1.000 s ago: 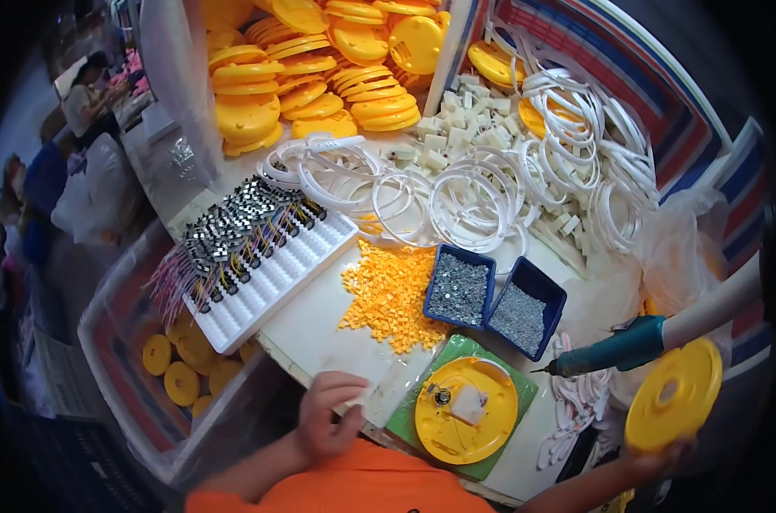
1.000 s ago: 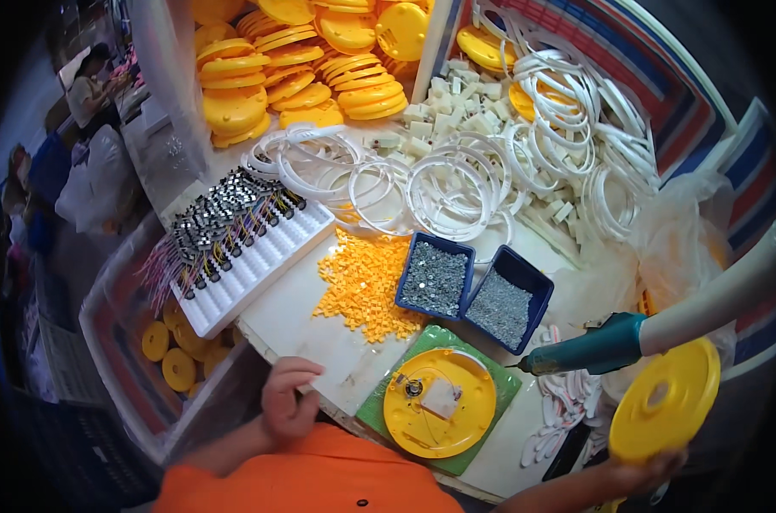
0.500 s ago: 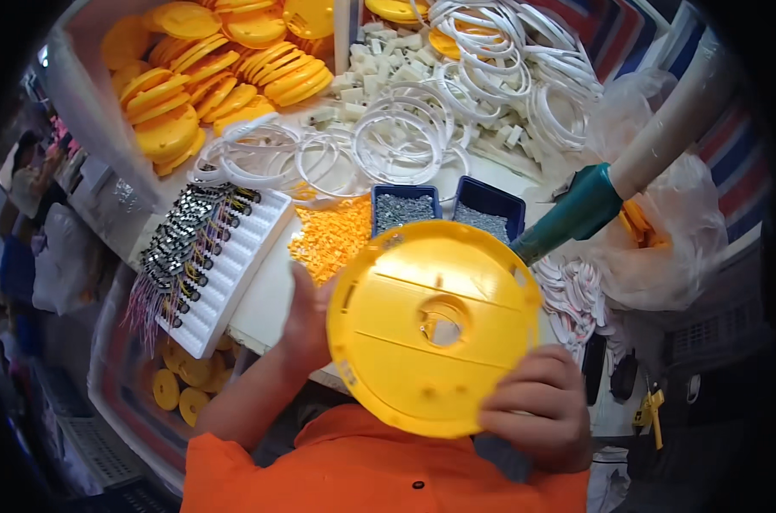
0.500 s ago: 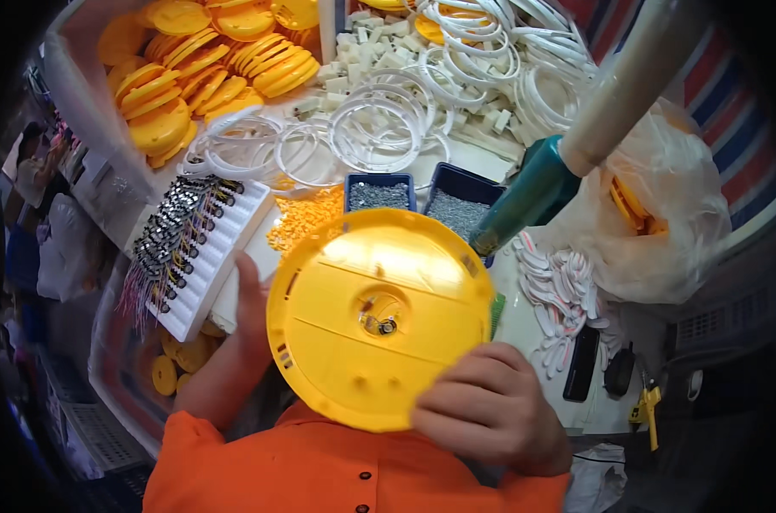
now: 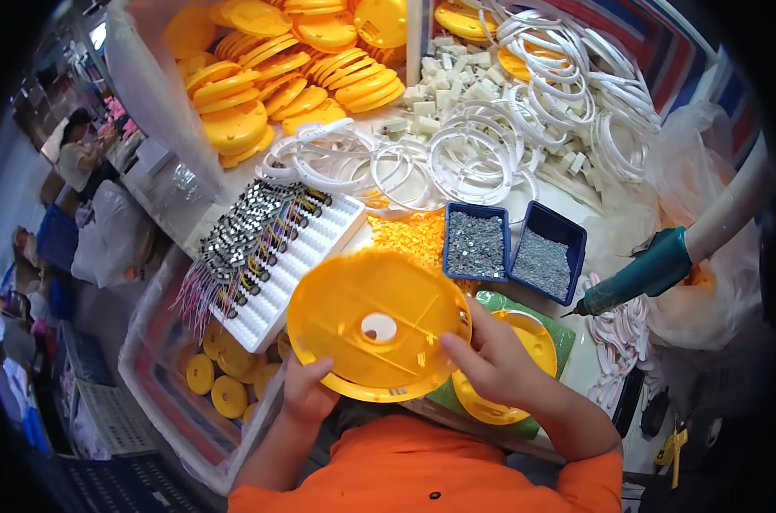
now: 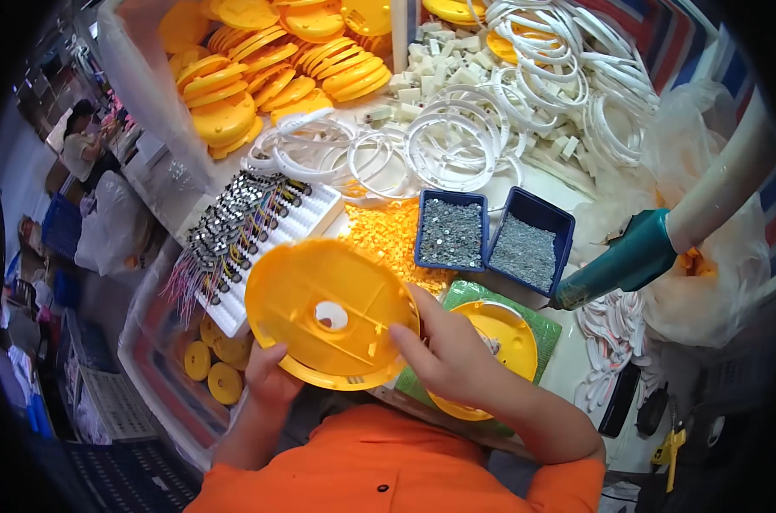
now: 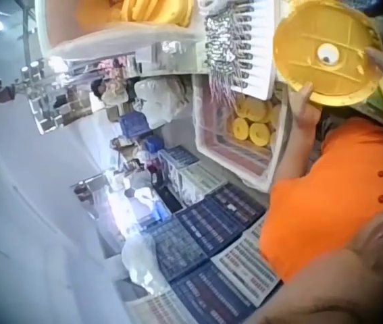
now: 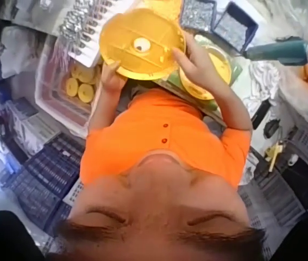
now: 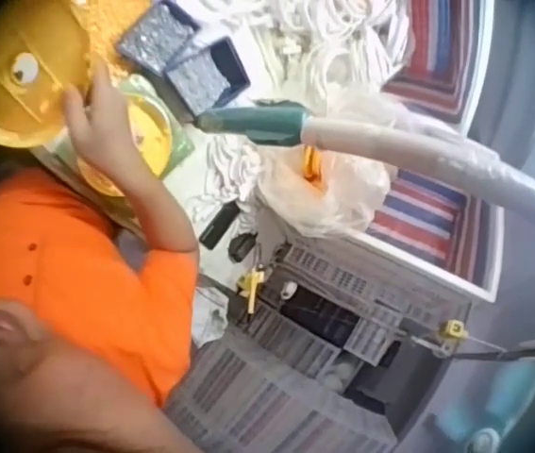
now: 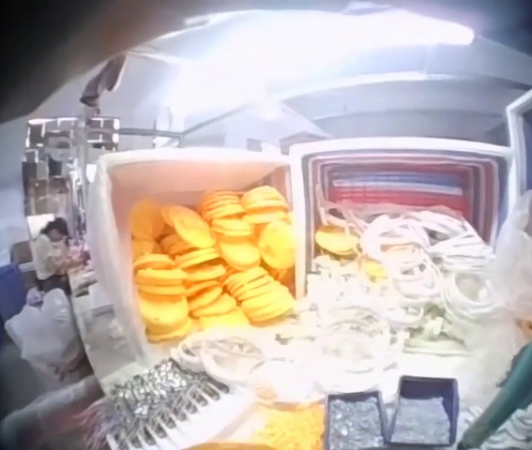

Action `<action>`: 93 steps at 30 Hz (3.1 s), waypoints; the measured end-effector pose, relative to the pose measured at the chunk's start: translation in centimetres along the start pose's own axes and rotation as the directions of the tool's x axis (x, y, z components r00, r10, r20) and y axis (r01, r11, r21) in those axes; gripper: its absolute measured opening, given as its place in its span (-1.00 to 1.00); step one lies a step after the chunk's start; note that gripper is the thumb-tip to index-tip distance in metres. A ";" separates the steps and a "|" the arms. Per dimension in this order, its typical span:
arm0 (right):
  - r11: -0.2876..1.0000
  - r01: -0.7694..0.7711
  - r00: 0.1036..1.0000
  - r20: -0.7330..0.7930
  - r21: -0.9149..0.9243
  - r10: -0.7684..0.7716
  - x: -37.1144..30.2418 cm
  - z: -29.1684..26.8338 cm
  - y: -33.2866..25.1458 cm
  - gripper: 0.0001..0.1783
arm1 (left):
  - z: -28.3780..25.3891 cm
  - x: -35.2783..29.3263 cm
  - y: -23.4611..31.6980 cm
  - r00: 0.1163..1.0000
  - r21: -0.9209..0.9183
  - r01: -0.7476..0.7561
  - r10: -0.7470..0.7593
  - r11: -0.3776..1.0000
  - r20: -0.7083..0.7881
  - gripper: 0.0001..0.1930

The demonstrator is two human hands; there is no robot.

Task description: Assembling yellow plastic toy components using screws, an electric screwdriver, and a specialized heating tool.

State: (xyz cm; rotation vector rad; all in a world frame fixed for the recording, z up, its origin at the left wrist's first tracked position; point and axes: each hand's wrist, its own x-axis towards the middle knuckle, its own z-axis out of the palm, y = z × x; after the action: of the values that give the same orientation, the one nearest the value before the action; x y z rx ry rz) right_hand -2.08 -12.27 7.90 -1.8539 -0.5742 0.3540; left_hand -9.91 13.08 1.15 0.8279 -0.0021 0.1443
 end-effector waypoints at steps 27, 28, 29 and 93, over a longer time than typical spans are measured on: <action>0.128 0.058 0.824 -0.025 -0.990 -0.566 30.2 -8.6 9.4 -0.85 | -8.5 5.3 -6.1 0.910 -0.244 0.409 -0.376 0.879 0.173 -0.27; 0.076 0.070 0.899 0.030 -0.995 -0.437 30.2 -9.0 9.4 -0.86 | -9.2 5.4 -6.4 0.890 -0.307 0.435 -0.352 0.847 0.289 -0.29; 0.067 0.080 0.894 0.042 -0.995 -0.445 30.1 -9.3 9.3 -0.86 | -9.5 5.1 -6.5 0.896 -0.312 0.421 -0.338 0.852 0.288 -0.29; 0.945 0.001 0.955 -0.281 0.326 0.096 -10.2 1.1 4.4 -0.51 | 4.2 3.5 -4.8 1.000 0.529 -0.011 -0.003 0.849 0.026 -0.34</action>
State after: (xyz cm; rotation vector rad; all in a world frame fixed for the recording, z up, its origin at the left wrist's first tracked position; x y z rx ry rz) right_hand -10.19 -18.19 3.04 -1.5650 -0.2481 0.1844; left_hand -5.62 7.20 0.63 1.3860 0.0127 0.1395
